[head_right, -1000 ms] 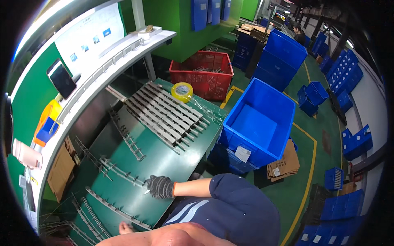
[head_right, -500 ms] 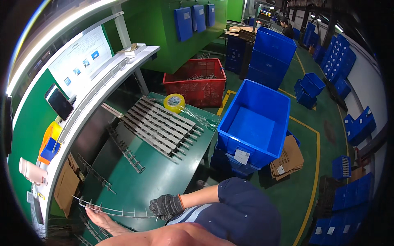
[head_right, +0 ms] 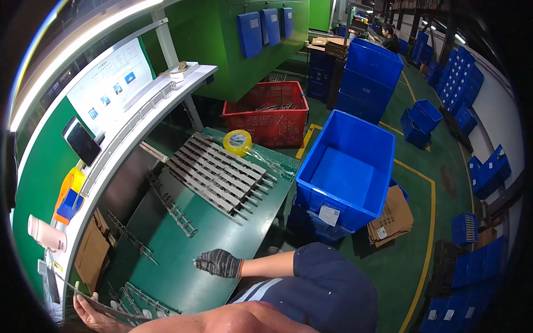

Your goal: The person trims molded plastic parts one by one by scraping off excess plastic using a small blade and arranges the finished parts on the table.

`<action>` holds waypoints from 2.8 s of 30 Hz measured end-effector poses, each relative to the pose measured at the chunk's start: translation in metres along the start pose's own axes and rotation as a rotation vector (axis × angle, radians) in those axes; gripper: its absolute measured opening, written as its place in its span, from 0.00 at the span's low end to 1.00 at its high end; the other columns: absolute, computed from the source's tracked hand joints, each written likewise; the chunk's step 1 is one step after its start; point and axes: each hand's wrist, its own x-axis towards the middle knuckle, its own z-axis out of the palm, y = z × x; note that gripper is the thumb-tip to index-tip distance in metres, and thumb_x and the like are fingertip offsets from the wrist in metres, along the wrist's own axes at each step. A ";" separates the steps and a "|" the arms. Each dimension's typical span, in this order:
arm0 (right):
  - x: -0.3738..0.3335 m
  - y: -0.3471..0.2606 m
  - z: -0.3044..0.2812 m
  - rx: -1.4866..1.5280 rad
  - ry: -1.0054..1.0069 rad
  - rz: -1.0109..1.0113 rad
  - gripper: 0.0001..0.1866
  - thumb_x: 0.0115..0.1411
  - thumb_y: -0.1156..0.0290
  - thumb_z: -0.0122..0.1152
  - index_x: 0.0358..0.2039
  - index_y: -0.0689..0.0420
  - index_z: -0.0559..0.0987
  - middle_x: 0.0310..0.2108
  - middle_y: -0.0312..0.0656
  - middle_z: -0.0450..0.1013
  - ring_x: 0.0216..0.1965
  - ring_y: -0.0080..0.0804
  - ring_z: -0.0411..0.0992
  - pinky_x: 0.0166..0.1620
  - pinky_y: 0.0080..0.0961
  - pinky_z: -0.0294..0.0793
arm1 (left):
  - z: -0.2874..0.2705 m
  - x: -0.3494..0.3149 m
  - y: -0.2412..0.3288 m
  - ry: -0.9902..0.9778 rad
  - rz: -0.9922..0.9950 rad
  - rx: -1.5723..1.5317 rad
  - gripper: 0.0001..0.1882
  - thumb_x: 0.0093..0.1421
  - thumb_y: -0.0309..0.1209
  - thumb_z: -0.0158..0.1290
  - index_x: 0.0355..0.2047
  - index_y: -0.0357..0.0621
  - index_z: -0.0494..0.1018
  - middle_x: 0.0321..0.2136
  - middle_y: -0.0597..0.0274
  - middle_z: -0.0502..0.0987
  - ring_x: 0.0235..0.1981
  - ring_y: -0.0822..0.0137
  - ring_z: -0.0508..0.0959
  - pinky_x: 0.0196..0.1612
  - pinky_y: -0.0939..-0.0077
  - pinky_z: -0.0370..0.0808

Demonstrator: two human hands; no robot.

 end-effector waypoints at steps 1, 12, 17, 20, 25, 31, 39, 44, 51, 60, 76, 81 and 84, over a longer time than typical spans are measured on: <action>0.007 0.001 0.005 0.095 0.001 0.169 0.10 0.54 0.65 0.41 0.23 0.56 0.68 0.22 0.43 0.67 0.22 0.40 0.66 0.26 0.31 0.65 | 0.008 0.001 0.013 0.082 -0.501 -0.380 0.11 0.55 0.33 0.43 0.35 0.39 0.63 0.27 0.56 0.71 0.21 0.67 0.68 0.19 0.79 0.64; -0.007 -0.002 0.000 -0.333 -0.134 -0.229 0.16 0.48 0.72 0.40 0.39 0.59 0.67 0.36 0.47 0.66 0.37 0.39 0.65 0.42 0.32 0.64 | 0.076 -0.131 0.090 -0.884 -1.416 -1.038 0.14 0.52 0.35 0.46 0.28 0.34 0.70 0.20 0.65 0.70 0.19 0.75 0.69 0.22 0.83 0.69; 0.034 -0.014 -0.044 0.338 -0.485 0.379 0.08 0.49 0.68 0.48 0.26 0.59 0.71 0.23 0.47 0.67 0.24 0.43 0.66 0.27 0.34 0.64 | 0.088 -0.127 0.104 -0.943 -1.450 -1.145 0.14 0.52 0.36 0.47 0.28 0.35 0.69 0.17 0.64 0.70 0.15 0.76 0.70 0.19 0.86 0.66; 0.035 -0.021 -0.039 0.466 -0.430 0.406 0.10 0.49 0.66 0.51 0.21 0.60 0.71 0.18 0.47 0.66 0.21 0.44 0.65 0.25 0.34 0.63 | 0.079 -0.134 0.099 -0.871 -1.570 -1.287 0.14 0.52 0.36 0.48 0.28 0.35 0.69 0.17 0.64 0.71 0.15 0.77 0.70 0.18 0.87 0.67; 0.031 -0.026 -0.029 0.465 -0.416 0.391 0.10 0.49 0.66 0.51 0.20 0.60 0.71 0.18 0.47 0.66 0.21 0.44 0.65 0.25 0.33 0.63 | 0.068 -0.135 0.098 -0.840 -1.631 -1.313 0.12 0.52 0.34 0.47 0.25 0.36 0.69 0.14 0.64 0.70 0.13 0.77 0.69 0.18 0.86 0.68; 0.031 -0.027 -0.031 0.452 -0.444 0.449 0.10 0.49 0.65 0.50 0.20 0.59 0.72 0.18 0.46 0.66 0.21 0.42 0.66 0.25 0.33 0.63 | 0.070 -0.142 0.097 -0.867 -1.633 -1.356 0.13 0.52 0.36 0.48 0.27 0.35 0.70 0.16 0.65 0.70 0.14 0.78 0.70 0.17 0.88 0.66; 0.033 -0.022 -0.048 0.143 0.157 0.292 0.04 0.47 0.72 0.55 0.21 0.57 0.72 0.18 0.42 0.68 0.19 0.33 0.67 0.24 0.25 0.65 | 0.071 -0.146 0.099 -0.974 -1.583 -1.182 0.15 0.52 0.39 0.47 0.25 0.37 0.70 0.15 0.67 0.70 0.13 0.79 0.68 0.15 0.87 0.63; 0.021 -0.006 -0.037 0.374 0.100 0.601 0.04 0.46 0.73 0.56 0.22 0.59 0.71 0.17 0.36 0.66 0.18 0.23 0.63 0.23 0.20 0.64 | 0.064 -0.146 0.097 -0.918 -1.607 -1.192 0.14 0.52 0.38 0.47 0.26 0.36 0.69 0.15 0.67 0.69 0.13 0.78 0.69 0.17 0.88 0.65; 0.020 0.006 -0.033 0.994 0.209 1.145 0.10 0.52 0.63 0.51 0.24 0.57 0.71 0.16 0.31 0.66 0.14 0.14 0.59 0.15 0.11 0.55 | -0.021 -0.069 0.030 -0.558 -1.263 -1.078 0.11 0.52 0.33 0.44 0.28 0.36 0.67 0.17 0.64 0.68 0.15 0.76 0.67 0.19 0.85 0.65; 0.012 -0.004 -0.005 1.471 -0.510 1.246 0.10 0.51 0.71 0.51 0.34 0.60 0.69 0.21 0.40 0.69 0.14 0.21 0.66 0.12 0.11 0.62 | -0.093 -0.042 0.014 0.408 -0.589 -1.251 0.18 0.52 0.32 0.41 0.07 0.53 0.52 0.08 0.76 0.48 0.20 0.74 0.52 0.29 0.79 0.54; 0.049 0.020 -0.033 1.213 0.150 1.210 0.08 0.50 0.70 0.53 0.23 0.61 0.68 0.15 0.38 0.65 0.10 0.20 0.62 0.13 0.13 0.60 | -0.050 -0.185 -0.024 -0.915 -1.118 -1.135 0.15 0.52 0.38 0.45 0.24 0.35 0.71 0.29 0.54 0.72 0.35 0.62 0.70 0.39 0.71 0.65; 0.063 -0.009 -0.023 1.191 -0.212 1.056 0.08 0.50 0.72 0.52 0.28 0.63 0.71 0.18 0.38 0.67 0.13 0.20 0.63 0.16 0.15 0.63 | 0.037 -0.154 0.057 -1.083 -1.099 -1.265 0.20 0.56 0.40 0.38 0.36 0.34 0.68 0.33 0.53 0.72 0.36 0.64 0.71 0.41 0.73 0.66; 0.064 -0.016 -0.018 0.989 -0.310 0.858 0.08 0.50 0.70 0.51 0.28 0.62 0.71 0.19 0.40 0.68 0.17 0.26 0.66 0.21 0.21 0.66 | 0.064 -0.148 0.097 -1.057 -1.582 -1.588 0.25 0.55 0.47 0.36 0.31 0.33 0.68 0.26 0.52 0.72 0.20 0.67 0.73 0.25 0.79 0.70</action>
